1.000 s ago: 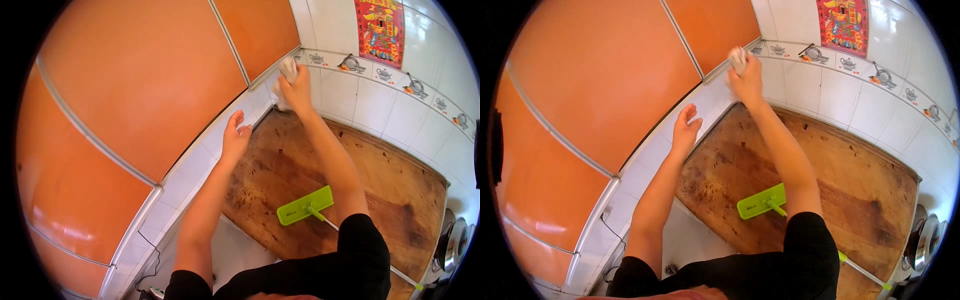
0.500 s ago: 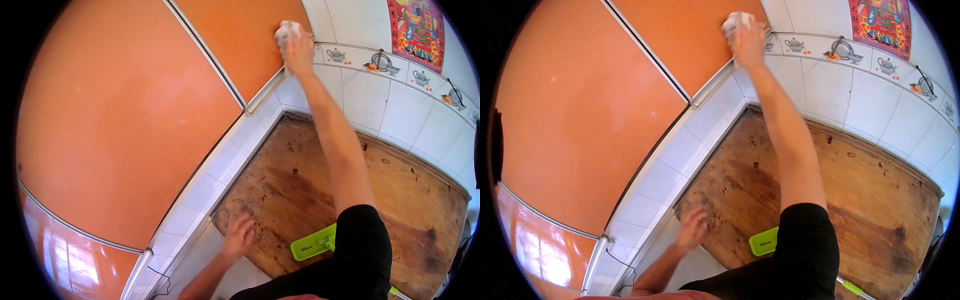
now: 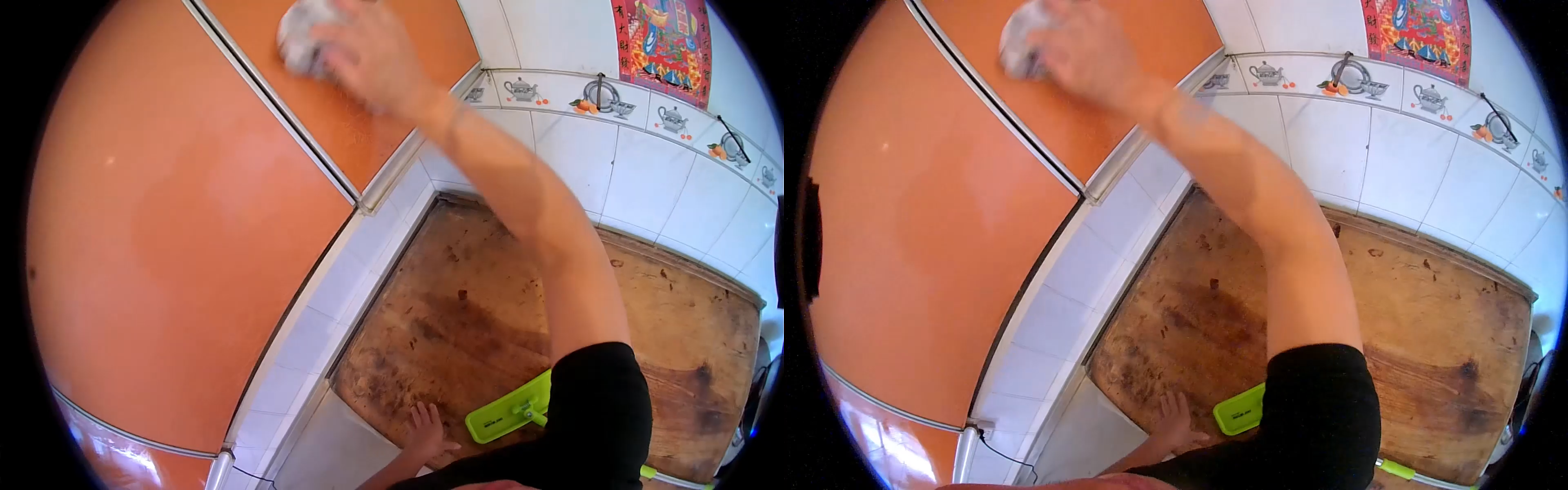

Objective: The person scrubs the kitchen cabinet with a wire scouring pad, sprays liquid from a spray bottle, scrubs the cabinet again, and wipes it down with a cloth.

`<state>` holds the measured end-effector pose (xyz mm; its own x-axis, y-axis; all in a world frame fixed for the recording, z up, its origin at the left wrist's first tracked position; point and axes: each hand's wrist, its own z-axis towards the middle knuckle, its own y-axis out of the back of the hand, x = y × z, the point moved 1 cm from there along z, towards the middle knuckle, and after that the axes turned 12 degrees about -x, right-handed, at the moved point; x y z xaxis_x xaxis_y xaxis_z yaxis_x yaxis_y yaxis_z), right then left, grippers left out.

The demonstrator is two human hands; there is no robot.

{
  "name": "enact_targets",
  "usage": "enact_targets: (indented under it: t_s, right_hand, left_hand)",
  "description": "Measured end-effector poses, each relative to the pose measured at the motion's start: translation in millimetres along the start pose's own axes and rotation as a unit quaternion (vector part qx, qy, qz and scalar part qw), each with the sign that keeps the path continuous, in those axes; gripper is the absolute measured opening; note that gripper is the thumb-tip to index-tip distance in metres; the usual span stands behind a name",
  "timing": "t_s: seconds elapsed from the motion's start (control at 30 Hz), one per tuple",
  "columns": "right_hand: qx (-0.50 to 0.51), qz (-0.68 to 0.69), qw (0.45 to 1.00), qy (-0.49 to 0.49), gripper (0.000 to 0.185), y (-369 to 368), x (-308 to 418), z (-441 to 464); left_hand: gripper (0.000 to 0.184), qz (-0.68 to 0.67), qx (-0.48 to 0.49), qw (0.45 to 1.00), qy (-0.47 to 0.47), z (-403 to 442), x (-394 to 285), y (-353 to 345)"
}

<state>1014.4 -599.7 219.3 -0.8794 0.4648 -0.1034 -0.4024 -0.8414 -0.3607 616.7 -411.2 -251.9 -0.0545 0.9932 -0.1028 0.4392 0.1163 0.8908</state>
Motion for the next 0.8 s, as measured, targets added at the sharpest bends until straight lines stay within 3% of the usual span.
enact_targets:
  t_s: [0.03,0.1,0.2,0.23,0.3,0.33,0.37,0.43,0.47,0.57,0.6,0.73,0.8]
  right_hand:
    - [0.073,-0.009,0.995,-0.069,0.025,1.6,-29.6,10.1]
    - [0.165,-0.317,0.931,-0.070,0.021,-9.8,-147.8,-14.0]
    - [0.038,-0.350,0.914,-0.202,0.029,33.4,-174.6,-106.0]
    - [-0.098,-0.299,0.903,-0.291,0.030,34.6,-177.1,-134.0]
    - [-0.026,-0.245,0.929,-0.275,0.036,42.4,-110.6,-123.3]
    - [-0.040,-0.098,0.959,-0.263,0.037,33.6,-72.1,-115.3]
    - [-0.046,-0.179,0.981,-0.052,0.039,28.9,-31.6,-105.7]
    - [-0.038,-0.080,0.996,-0.001,0.048,21.8,47.4,-38.2]
    - [-0.030,-0.111,0.993,0.030,0.052,14.5,62.7,-22.4]
    - [0.142,-0.034,0.974,-0.171,0.032,-43.3,-5.2,47.2]
    - [0.160,-0.056,0.970,-0.172,0.031,-50.9,-33.3,57.9]
    - [0.027,-0.227,0.971,-0.065,0.034,-18.3,-167.6,34.7]
    - [-0.005,-0.232,0.969,-0.091,0.032,2.2,-199.8,-15.6]
  left_hand:
    - [0.131,0.005,0.008,1.000,-0.002,0.4,-2.7,3.8]
    - [0.132,0.013,0.021,1.000,-0.005,-0.5,-8.3,16.1]
    - [0.134,0.029,0.007,1.000,-0.004,4.2,-2.6,3.2]
    - [0.134,0.026,0.011,1.000,-0.002,5.0,-4.0,1.9]
    - [0.135,0.028,0.024,0.999,0.000,4.4,-1.0,1.1]
    - [0.135,0.020,0.014,1.000,-0.004,2.5,1.8,-2.8]
    - [0.135,0.013,0.004,1.000,-0.008,3.0,5.3,-6.9]
    - [0.135,0.005,0.000,1.000,-0.015,3.4,0.9,-7.0]
    - [0.135,0.008,0.008,1.000,-0.013,-2.0,0.4,1.8]
    - [0.135,0.007,0.000,1.000,-0.013,0.8,0.7,6.8]
    - [0.135,0.006,-0.002,1.000,-0.015,-1.4,1.9,4.2]
    - [0.133,0.031,-0.029,0.999,-0.015,7.4,14.7,-23.8]
    - [0.133,0.020,-0.060,0.998,-0.025,6.9,16.5,-31.4]
